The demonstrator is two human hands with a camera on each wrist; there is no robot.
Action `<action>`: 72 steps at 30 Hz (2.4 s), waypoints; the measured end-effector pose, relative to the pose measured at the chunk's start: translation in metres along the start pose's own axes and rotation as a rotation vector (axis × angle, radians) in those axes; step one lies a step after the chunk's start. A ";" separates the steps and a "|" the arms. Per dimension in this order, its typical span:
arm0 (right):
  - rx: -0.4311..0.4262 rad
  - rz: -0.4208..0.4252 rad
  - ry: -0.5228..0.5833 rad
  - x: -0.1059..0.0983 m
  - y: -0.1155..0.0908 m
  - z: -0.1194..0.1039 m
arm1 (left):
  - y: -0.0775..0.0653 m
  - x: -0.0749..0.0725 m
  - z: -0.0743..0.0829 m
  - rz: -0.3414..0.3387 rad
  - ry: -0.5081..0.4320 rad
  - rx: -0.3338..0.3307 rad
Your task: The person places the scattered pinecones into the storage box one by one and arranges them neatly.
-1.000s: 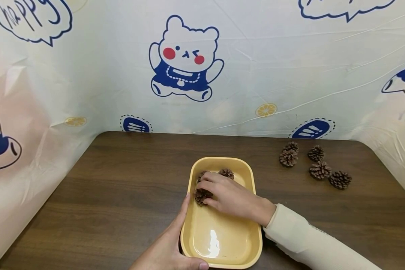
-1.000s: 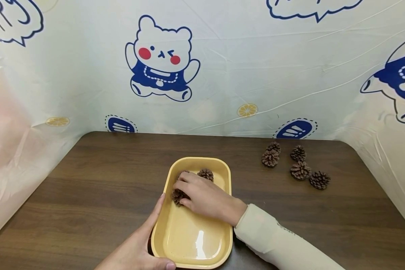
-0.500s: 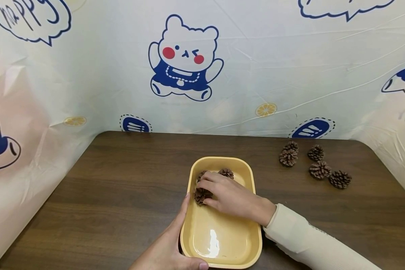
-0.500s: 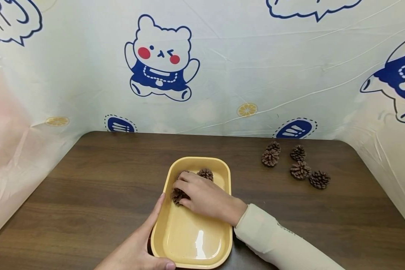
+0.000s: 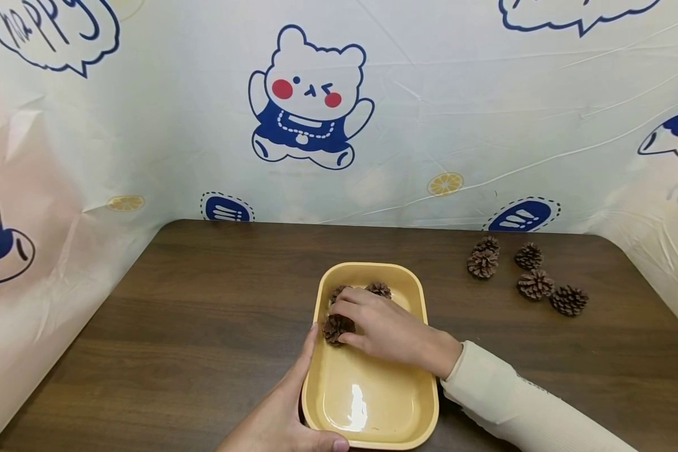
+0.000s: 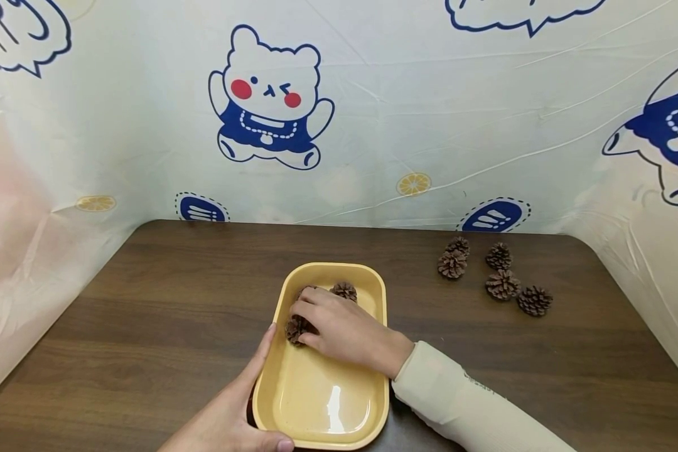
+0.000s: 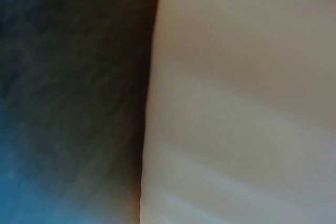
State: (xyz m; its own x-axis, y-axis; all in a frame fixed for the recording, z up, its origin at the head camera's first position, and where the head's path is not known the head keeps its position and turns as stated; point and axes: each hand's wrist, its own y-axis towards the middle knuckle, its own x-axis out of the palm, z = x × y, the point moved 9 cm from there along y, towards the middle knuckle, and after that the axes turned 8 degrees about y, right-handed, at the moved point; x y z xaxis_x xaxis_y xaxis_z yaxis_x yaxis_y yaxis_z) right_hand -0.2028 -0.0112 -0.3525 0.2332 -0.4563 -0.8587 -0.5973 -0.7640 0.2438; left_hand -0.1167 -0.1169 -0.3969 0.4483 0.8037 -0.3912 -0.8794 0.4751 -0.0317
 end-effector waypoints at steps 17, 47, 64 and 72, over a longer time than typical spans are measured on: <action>0.000 0.012 -0.016 -0.005 -0.003 0.000 | 0.000 0.000 0.000 -0.008 -0.023 0.007; -0.045 0.143 -0.086 -0.046 -0.027 0.002 | 0.000 0.003 -0.001 -0.024 -0.076 -0.027; 0.056 0.248 -0.130 -0.080 -0.057 0.025 | 0.001 0.005 0.001 -0.039 -0.137 0.018; 0.085 0.302 -0.173 -0.098 -0.077 0.038 | 0.001 0.006 0.001 -0.042 -0.158 -0.004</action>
State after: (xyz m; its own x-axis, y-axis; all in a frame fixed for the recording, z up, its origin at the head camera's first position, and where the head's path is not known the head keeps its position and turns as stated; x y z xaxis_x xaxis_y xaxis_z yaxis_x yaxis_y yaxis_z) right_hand -0.2092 0.1094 -0.3042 -0.0924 -0.5659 -0.8193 -0.6832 -0.5626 0.4656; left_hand -0.1146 -0.1116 -0.3982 0.5040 0.8298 -0.2397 -0.8599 0.5082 -0.0487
